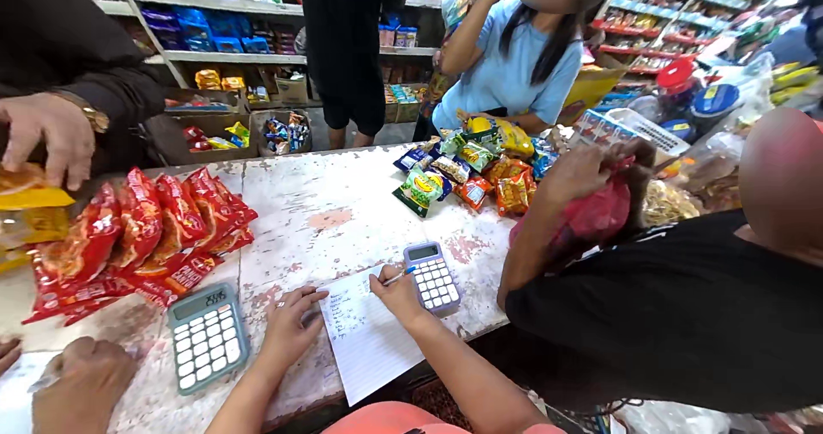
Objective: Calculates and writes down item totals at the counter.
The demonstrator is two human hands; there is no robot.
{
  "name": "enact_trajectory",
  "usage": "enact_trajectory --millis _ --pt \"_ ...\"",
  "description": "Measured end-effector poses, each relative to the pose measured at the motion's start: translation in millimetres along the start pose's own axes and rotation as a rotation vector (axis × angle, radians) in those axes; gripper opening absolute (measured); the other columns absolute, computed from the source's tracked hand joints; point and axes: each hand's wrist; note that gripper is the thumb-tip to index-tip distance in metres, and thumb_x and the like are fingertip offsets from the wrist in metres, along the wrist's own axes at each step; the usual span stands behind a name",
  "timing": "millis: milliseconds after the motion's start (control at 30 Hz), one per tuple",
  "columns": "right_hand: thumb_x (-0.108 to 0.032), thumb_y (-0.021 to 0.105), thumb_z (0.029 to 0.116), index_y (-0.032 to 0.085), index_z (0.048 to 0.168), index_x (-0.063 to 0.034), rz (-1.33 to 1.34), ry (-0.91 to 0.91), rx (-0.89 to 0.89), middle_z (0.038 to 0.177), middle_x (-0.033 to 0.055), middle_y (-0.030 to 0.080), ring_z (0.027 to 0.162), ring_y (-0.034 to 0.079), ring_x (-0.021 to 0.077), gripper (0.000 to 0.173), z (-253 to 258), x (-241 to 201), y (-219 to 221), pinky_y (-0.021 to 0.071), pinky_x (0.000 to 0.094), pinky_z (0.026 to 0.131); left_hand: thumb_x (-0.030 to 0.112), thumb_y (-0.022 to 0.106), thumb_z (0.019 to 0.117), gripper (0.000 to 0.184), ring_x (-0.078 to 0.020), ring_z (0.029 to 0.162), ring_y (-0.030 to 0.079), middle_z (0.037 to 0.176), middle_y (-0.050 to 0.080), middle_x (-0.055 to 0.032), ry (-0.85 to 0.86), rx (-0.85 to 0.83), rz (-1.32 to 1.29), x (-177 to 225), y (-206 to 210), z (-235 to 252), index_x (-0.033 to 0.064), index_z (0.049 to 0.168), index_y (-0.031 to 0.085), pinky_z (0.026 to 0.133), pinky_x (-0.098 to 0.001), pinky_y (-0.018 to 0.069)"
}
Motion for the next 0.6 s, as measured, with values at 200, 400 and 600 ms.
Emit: enact_trajectory --millis 200,400,600 --pt "-0.023 0.061 0.0975 0.063 0.079 0.0010 0.011 0.056 -0.074 0.070 0.0076 0.056 0.069 0.054 0.0154 0.030 0.2 -3.1 -2.9 0.0435 0.0342 0.068 0.028 0.059 0.0834 0.041 -0.0392 0.116 0.063 0.121 0.069 -0.0151 -0.002 0.011 -0.017 0.0 -0.2 -0.1 0.0096 0.117 0.076 0.096 -0.0782 0.0308" --pt "-0.023 0.060 0.0977 0.060 0.079 -0.0009 0.058 0.047 -0.084 0.068 0.0046 0.052 0.065 0.051 0.0132 0.029 -1.4 -0.1 -1.3 0.0419 0.0327 0.065 0.026 0.058 0.0842 0.035 -0.0277 0.098 0.066 0.091 0.072 -0.0033 0.020 0.047 -0.065 -4.4 1.8 -3.4 0.0098 0.109 0.077 0.094 -0.0684 0.0361" --pt "-0.020 0.062 0.0965 0.062 0.078 0.0017 0.065 0.009 -0.034 0.067 0.0046 0.055 0.065 0.052 0.0115 0.029 -0.9 -0.8 -1.9 0.0437 0.0313 0.066 0.031 0.064 0.0893 0.033 -0.0358 0.109 0.066 0.104 0.074 -0.0092 0.034 0.007 -0.037 -0.9 -2.2 -2.1 0.0096 0.110 0.077 0.098 -0.0763 0.0332"
Point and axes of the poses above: each hand's wrist, its own z-axis towards the middle knuckle, its own y-axis out of the palm, x = y × z
